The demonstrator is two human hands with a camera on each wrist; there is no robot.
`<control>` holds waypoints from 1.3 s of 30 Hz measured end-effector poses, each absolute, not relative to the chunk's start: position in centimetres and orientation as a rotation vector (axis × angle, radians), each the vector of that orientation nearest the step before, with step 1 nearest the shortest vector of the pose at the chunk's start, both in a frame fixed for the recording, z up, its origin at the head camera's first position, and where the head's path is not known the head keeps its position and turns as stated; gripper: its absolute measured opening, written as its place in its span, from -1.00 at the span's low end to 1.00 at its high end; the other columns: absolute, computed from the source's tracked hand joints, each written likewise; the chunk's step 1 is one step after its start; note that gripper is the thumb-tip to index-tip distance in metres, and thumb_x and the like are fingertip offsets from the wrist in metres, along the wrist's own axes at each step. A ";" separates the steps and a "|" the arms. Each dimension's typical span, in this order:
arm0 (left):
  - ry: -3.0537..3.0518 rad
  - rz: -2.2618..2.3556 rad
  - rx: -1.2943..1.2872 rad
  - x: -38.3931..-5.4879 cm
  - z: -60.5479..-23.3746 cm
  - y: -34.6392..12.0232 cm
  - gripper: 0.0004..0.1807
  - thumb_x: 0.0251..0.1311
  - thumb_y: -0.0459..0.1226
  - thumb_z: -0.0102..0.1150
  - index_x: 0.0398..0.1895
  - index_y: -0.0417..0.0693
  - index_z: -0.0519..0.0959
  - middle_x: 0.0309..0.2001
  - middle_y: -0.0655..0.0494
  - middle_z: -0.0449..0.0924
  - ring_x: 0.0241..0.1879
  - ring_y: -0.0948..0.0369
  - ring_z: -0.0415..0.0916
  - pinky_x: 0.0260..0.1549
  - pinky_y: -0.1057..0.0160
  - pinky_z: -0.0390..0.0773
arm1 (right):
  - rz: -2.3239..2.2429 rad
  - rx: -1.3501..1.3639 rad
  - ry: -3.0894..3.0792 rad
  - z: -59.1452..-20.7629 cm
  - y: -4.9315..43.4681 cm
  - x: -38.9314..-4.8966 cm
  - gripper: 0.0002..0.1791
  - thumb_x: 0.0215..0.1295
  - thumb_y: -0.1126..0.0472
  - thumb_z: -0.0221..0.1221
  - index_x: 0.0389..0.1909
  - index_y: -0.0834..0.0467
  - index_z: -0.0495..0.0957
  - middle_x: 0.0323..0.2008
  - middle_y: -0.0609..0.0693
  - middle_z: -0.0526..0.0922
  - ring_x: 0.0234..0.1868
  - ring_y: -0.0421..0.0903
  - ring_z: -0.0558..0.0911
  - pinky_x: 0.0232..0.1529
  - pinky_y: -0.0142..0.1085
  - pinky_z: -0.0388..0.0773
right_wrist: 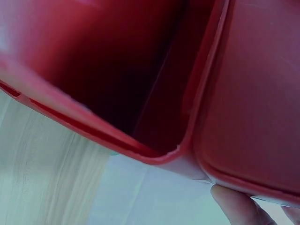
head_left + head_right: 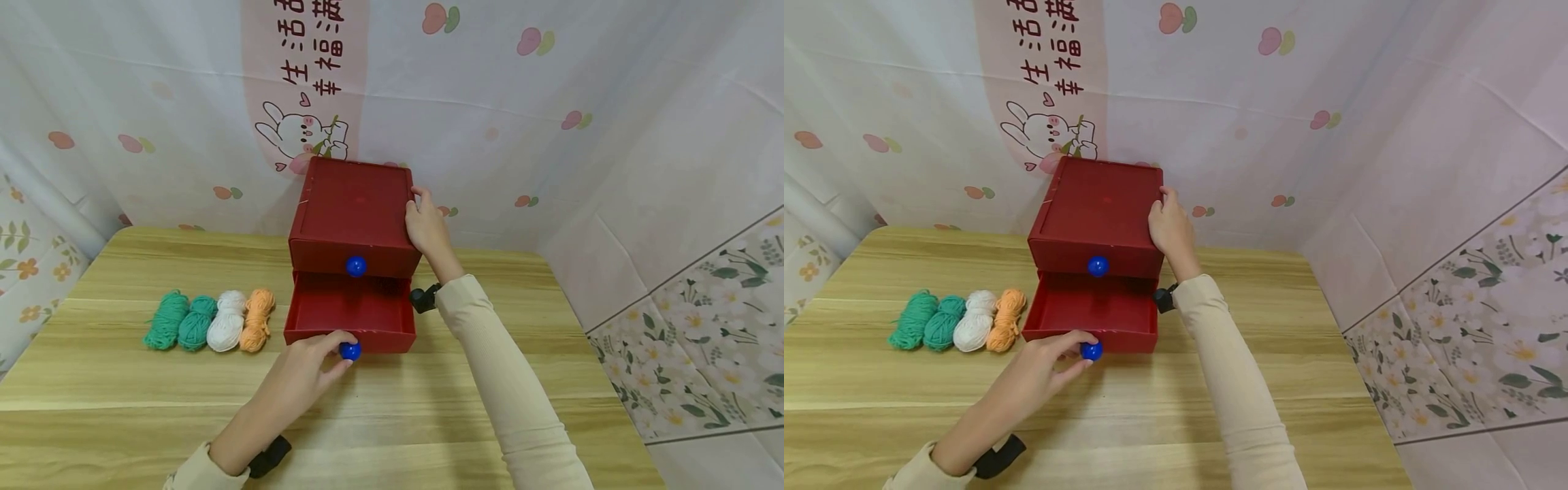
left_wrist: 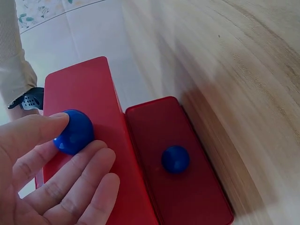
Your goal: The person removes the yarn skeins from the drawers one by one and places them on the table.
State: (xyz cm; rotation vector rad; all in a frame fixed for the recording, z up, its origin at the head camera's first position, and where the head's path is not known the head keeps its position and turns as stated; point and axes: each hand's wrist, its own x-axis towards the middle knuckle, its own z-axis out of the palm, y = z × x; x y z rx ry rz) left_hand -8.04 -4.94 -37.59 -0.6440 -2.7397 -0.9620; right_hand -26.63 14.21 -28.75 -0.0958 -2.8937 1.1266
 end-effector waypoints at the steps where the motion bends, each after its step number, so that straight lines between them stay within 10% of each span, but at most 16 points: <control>1: -2.738 -0.964 -0.644 -8.1 -37.5 -4.9 -0.77 0.03 -0.18 0.27 -0.21 0.17 0.52 -0.34 0.26 0.67 -0.44 0.39 0.56 -0.46 0.52 0.50 | 1.126 -0.096 -2.894 -28.7 14.2 -26.6 -0.50 0.41 0.02 -0.33 0.35 -0.06 0.04 0.25 0.10 0.33 0.13 0.07 0.43 0.08 -0.04 0.36; 39: -2.708 -1.012 -0.569 -13.1 -38.1 -4.8 -0.72 0.05 -0.25 0.25 -0.13 0.07 0.54 -0.37 0.11 0.66 -0.46 0.25 0.57 -0.56 0.37 0.49 | 1.142 -0.079 -2.895 -28.6 14.2 -26.4 -0.50 0.41 0.01 -0.33 0.36 -0.05 0.02 0.26 0.11 0.31 0.14 0.08 0.42 0.08 -0.03 0.35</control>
